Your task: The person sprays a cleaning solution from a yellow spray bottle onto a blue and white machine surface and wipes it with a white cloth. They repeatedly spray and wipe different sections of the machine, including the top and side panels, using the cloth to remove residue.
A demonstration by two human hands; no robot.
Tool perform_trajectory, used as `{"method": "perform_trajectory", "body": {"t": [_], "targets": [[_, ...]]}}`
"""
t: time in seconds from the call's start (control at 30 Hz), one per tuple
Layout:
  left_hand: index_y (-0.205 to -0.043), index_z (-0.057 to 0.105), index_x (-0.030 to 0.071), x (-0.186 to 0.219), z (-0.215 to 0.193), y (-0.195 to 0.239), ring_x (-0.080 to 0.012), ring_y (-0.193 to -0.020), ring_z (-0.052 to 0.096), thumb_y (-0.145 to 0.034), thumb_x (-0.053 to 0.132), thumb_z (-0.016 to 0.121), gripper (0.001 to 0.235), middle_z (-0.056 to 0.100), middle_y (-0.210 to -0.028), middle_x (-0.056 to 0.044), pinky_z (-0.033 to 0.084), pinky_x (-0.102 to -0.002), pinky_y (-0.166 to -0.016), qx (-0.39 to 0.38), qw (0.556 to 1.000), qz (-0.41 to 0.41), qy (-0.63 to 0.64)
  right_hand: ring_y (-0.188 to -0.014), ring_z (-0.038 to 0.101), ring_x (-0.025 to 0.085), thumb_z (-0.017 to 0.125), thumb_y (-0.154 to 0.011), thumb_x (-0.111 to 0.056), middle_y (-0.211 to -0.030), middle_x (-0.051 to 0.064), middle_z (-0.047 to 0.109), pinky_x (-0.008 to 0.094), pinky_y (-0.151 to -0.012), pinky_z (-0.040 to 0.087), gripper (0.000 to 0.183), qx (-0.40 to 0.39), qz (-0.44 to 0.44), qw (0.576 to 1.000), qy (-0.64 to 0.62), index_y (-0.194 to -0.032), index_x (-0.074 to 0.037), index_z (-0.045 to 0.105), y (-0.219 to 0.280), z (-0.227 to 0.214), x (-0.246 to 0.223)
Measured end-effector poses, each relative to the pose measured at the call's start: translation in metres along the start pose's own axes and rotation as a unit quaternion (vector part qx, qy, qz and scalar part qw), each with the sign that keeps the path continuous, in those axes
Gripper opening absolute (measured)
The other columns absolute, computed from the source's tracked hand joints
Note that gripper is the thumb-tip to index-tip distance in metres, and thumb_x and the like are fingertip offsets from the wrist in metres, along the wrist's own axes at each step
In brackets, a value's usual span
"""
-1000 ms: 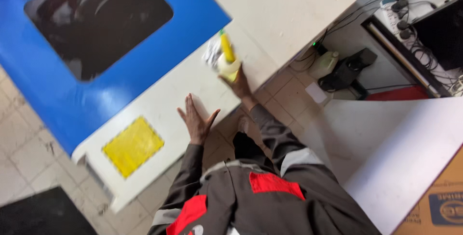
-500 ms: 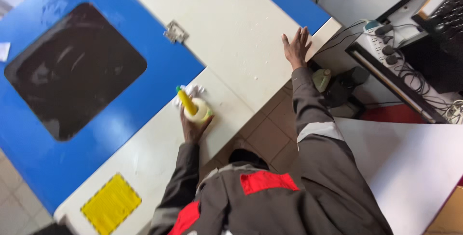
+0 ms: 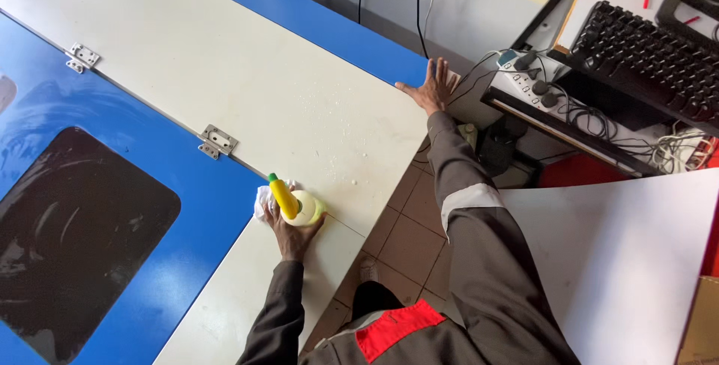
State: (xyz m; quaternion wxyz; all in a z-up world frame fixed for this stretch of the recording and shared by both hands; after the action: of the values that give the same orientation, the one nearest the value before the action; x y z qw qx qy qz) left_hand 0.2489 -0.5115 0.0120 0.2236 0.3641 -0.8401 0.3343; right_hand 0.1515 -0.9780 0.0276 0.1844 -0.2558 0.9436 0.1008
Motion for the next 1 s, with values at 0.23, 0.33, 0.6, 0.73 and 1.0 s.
{"method": "perform_trajectory", "body": {"t": [0.23, 0.33, 0.6, 0.73, 1.0], "targets": [[-0.149, 0.074, 0.013, -0.008, 0.002, -0.003, -0.0296, -0.161, 0.051, -0.065, 0.066, 0.104, 0.104, 0.072, -0.16, -0.003, 0.014, -0.059, -0.143, -0.026, 1.0, 0.007, 0.015, -0.153, 0.04, 0.048, 0.054, -0.08, -0.117, -0.16, 0.034, 0.046, 0.069, -0.121, 0.032, 0.15, 0.024, -0.005, 1.0, 0.019, -0.171, 0.0, 0.036, -0.005, -0.021, -0.011], [-0.149, 0.074, 0.014, -0.007, 0.001, 0.005, -0.0264, -0.164, 0.048, -0.065, 0.069, 0.103, 0.105, 0.071, -0.162, 0.0, 0.013, -0.057, -0.144, -0.026, 1.0, 0.002, 0.002, -0.153, 0.042, 0.046, 0.058, -0.086, -0.113, -0.159, 0.029, 0.047, 0.07, -0.121, 0.035, 0.138, 0.035, -0.034, 0.999, 0.02, -0.167, -0.002, 0.04, 0.002, -0.022, -0.011], [-0.15, 0.075, 0.017, -0.015, -0.005, 0.012, -0.0282, -0.162, 0.051, -0.065, 0.069, 0.101, 0.103, 0.074, -0.157, -0.005, 0.007, -0.057, -0.145, -0.033, 0.998, -0.002, 0.05, -0.155, 0.041, 0.044, 0.068, -0.088, -0.104, -0.161, 0.03, 0.048, 0.067, -0.13, 0.026, 0.135, 0.042, -0.023, 0.999, -0.003, -0.167, 0.001, 0.041, 0.012, -0.017, -0.004], [-0.15, 0.075, 0.017, -0.014, -0.011, 0.018, -0.0272, -0.163, 0.051, -0.064, 0.071, 0.102, 0.104, 0.073, -0.159, -0.003, 0.008, -0.057, -0.145, -0.036, 0.998, 0.006, 0.044, -0.155, 0.041, 0.044, 0.067, -0.091, -0.104, -0.161, 0.029, 0.048, 0.066, -0.13, 0.028, 0.133, 0.051, -0.028, 0.998, -0.007, -0.167, 0.001, 0.041, 0.021, -0.014, 0.001], [-0.148, 0.075, 0.016, -0.024, -0.024, 0.032, -0.0262, -0.158, 0.055, -0.062, 0.069, 0.103, 0.105, 0.076, -0.153, -0.004, 0.017, -0.055, -0.145, -0.021, 0.999, 0.037, 0.007, -0.153, 0.04, 0.048, 0.069, -0.085, -0.108, -0.16, 0.03, 0.046, 0.072, -0.129, 0.021, 0.137, 0.078, -0.026, 0.996, -0.04, -0.166, -0.001, 0.042, 0.048, -0.007, 0.008]]}}
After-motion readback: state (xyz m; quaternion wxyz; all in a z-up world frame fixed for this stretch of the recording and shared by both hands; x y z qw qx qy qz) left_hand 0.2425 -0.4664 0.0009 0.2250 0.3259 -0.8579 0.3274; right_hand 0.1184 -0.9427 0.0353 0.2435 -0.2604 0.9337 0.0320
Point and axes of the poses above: each hand's wrist, its own y-axis away from the middle knuckle, its own z-axis out of the palm, x = y × z, the point moved 8 cm from there along -y, towards the middle knuckle
